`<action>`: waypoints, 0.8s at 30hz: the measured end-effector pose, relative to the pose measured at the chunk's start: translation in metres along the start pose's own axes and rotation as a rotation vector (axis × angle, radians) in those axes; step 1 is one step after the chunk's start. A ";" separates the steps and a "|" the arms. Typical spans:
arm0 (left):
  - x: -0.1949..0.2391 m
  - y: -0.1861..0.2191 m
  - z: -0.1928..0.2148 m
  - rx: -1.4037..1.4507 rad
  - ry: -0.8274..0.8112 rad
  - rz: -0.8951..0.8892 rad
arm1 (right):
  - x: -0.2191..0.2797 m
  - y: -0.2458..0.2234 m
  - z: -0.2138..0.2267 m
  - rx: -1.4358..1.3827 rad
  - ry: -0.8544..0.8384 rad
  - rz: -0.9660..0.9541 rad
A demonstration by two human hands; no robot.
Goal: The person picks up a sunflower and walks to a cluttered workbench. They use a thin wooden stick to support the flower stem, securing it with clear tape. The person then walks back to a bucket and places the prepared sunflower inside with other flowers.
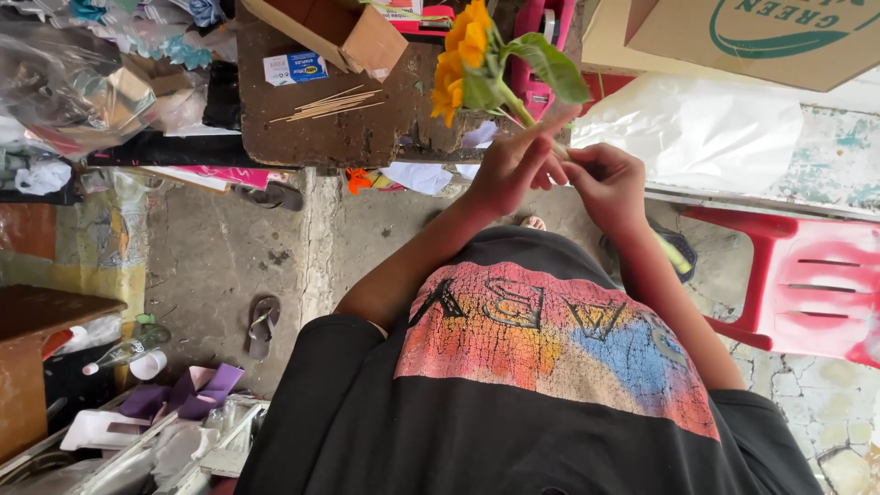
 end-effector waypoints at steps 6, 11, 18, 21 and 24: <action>0.025 -0.023 0.036 -0.302 0.190 -0.527 | 0.009 -0.002 -0.006 -0.159 -0.071 -0.134; 0.000 -0.003 0.025 -0.492 0.120 -0.515 | 0.017 -0.016 -0.013 -0.182 -0.122 -0.171; 0.001 -0.009 0.011 -0.571 0.153 -0.408 | 0.016 -0.020 0.014 -0.055 0.039 -0.039; 0.006 0.014 0.004 -0.474 0.081 -0.239 | 0.018 -0.018 0.014 -0.025 0.056 -0.051; 0.008 -0.019 0.000 -0.223 0.084 0.054 | 0.014 -0.026 0.013 -0.008 0.042 -0.057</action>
Point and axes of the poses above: each hand's wrist, its own x-axis away from the middle knuckle, its own z-axis out of the back of the hand, y = z × x, the point moved 8 cm from there along -x, towards the middle knuckle, and after that the axes turned 6 degrees about -y, right-handed, at the moved point
